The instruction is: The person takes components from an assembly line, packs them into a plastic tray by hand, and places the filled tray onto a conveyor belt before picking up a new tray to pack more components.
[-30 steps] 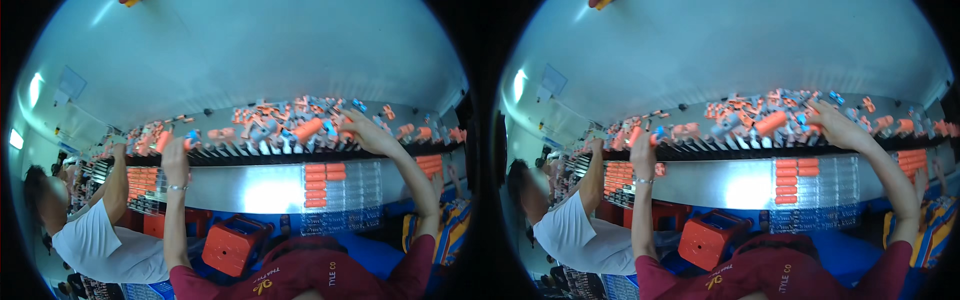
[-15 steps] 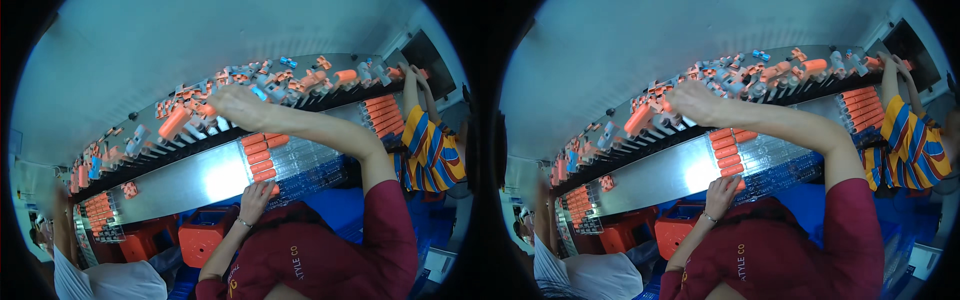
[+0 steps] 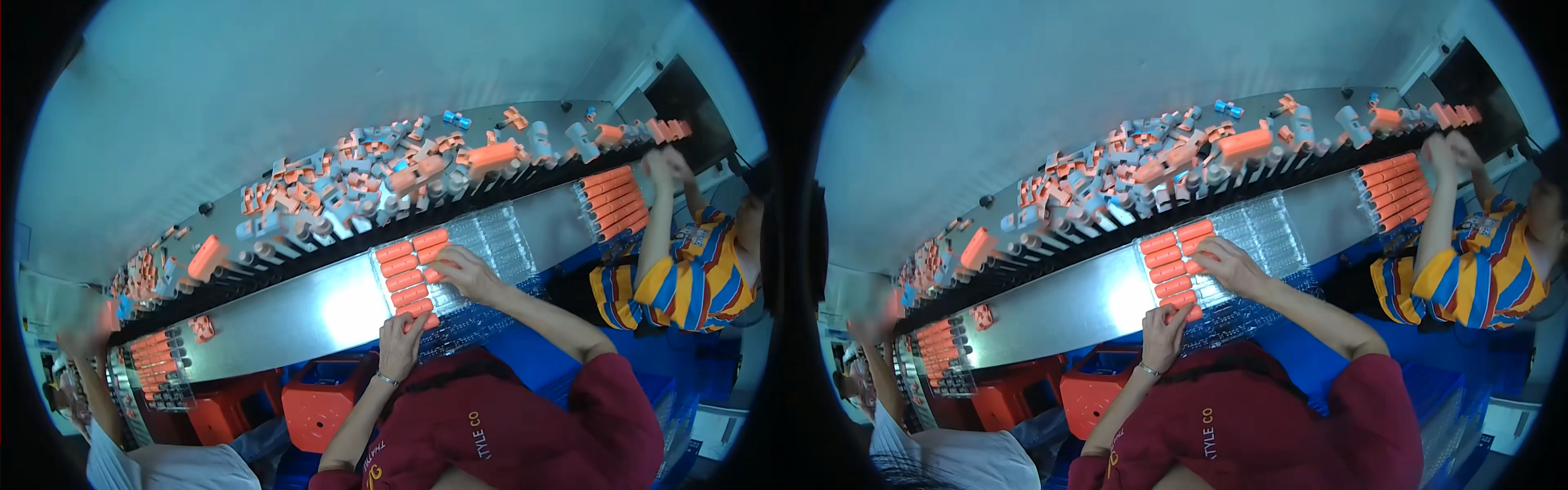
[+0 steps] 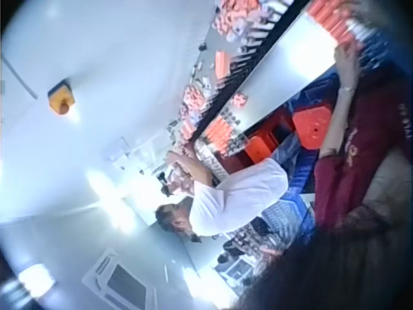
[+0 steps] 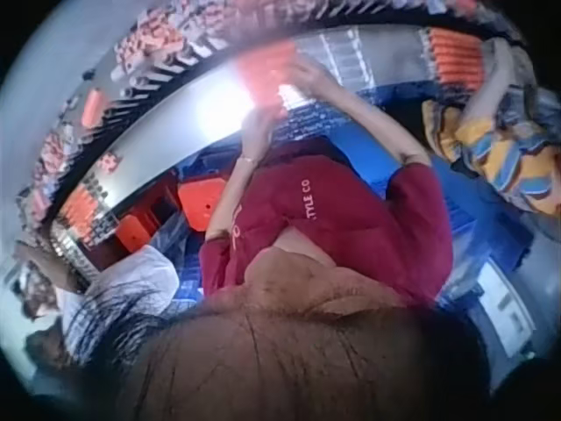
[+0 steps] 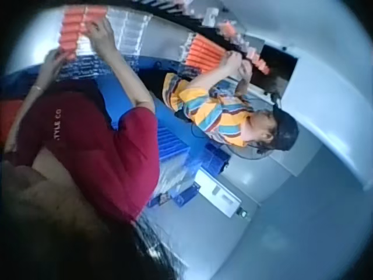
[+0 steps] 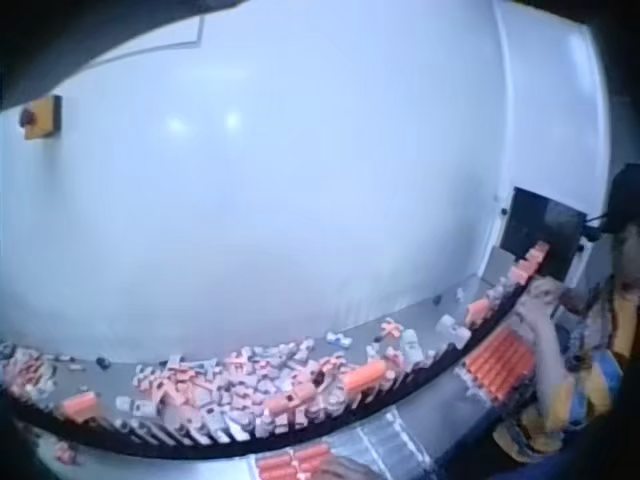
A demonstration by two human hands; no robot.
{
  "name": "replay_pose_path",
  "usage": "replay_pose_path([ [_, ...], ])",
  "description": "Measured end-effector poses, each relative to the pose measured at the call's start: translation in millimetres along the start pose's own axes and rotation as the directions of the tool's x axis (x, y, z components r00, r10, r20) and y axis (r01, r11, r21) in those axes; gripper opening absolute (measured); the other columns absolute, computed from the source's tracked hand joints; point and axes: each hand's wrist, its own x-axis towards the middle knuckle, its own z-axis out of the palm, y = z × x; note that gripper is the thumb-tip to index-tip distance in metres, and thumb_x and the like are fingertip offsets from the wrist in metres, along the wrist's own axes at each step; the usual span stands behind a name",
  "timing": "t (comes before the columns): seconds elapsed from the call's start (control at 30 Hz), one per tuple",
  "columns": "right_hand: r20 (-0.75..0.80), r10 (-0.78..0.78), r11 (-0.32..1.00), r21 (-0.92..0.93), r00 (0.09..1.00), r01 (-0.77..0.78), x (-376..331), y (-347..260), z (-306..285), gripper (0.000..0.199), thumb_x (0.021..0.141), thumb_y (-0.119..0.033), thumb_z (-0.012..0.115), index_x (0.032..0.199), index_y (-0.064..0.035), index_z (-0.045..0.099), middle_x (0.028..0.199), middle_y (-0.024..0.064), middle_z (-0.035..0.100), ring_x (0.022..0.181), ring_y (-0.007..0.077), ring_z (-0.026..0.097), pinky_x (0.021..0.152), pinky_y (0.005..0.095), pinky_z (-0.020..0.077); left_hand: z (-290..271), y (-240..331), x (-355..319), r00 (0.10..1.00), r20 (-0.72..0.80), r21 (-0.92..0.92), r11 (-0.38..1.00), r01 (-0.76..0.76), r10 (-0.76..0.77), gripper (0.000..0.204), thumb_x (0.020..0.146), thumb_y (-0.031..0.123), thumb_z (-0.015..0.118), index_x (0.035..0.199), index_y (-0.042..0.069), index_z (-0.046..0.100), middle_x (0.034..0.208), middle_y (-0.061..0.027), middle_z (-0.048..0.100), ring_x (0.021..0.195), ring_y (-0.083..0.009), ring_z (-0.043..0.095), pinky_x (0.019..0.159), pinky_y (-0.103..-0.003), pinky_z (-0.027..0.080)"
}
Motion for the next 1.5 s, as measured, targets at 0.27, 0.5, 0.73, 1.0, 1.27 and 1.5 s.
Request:
replay_pose_path([
  [0.27,-0.062,0.087,0.996,-0.027,0.994,-0.088,-28,27,14,0.036,0.080,0.000,0.063,0.115,-0.0079,0.067,0.104,0.0108,0.060,0.100,0.0300,0.058,0.085,0.0392,0.0517,-54,30,63,0.997,-0.074,-0.214,0.977,-0.019,0.003,0.042,0.085,-0.001,0.066,0.127,0.008,0.064,0.098,-0.0136,0.058,0.091,-0.0295,0.057,0.078,-0.038,0.049],
  [0.5,-0.079,0.199,0.979,0.052,0.977,-0.195,-45,-15,21,0.025,0.084,-0.002,0.059,0.108,-0.0018,0.067,0.104,0.0173,0.058,0.098,0.0365,0.056,0.088,0.0440,0.0472,-175,60,205,0.964,-0.105,0.140,0.963,-0.228,0.244,0.049,0.083,0.006,0.067,0.129,-0.001,0.052,0.131,-0.0238,0.052,0.120,-0.0392,0.055,0.096,-0.044,0.051],
  [0.73,-0.103,0.265,0.964,0.060,0.959,-0.259,-47,-80,3,0.021,0.085,0.002,0.061,0.104,-0.0011,0.068,0.103,0.0156,0.060,0.097,0.0354,0.057,0.087,0.0433,0.0466,-211,36,189,0.978,0.206,0.320,0.947,-0.037,-0.032,0.023,0.077,0.004,0.064,0.099,0.004,0.064,0.104,-0.0165,0.068,0.101,-0.0328,0.067,0.084,-0.047,0.053],
  [1.0,-0.128,0.218,0.974,0.085,0.967,-0.209,-8,-16,33,0.020,0.082,0.001,0.060,0.102,-0.0011,0.067,0.101,0.0154,0.061,0.098,0.0365,0.058,0.086,0.0443,0.0486,-226,-8,110,0.884,-0.371,0.358,0.922,-0.147,0.285,0.046,0.079,-0.003,0.063,0.125,0.003,0.063,0.119,-0.0171,0.064,0.113,-0.0348,0.062,0.097,-0.044,0.049],
  [1.27,-0.159,0.253,0.966,0.089,0.954,-0.241,-14,9,26,0.018,0.084,0.000,0.062,0.101,-0.0017,0.066,0.100,0.0144,0.060,0.094,0.0359,0.058,0.083,0.0426,0.0498,-87,17,-12,0.977,0.179,0.001,0.993,-0.116,0.114,0.053,0.084,0.018,0.071,0.135,0.015,0.059,0.104,-0.0089,0.058,0.094,-0.0269,0.057,0.080,-0.040,0.047],
  [1.5,-0.121,0.264,0.960,0.127,0.957,-0.248,-24,19,19,0.020,0.083,-0.001,0.062,0.102,-0.0028,0.066,0.100,0.0128,0.059,0.097,0.0341,0.056,0.085,0.0417,0.0493,-31,16,-14,0.959,0.236,0.267,0.938,-0.222,0.160,0.059,0.089,0.029,0.065,0.145,0.025,0.051,0.112,-0.0051,0.053,0.095,-0.0232,0.053,0.078,-0.036,0.044],
])
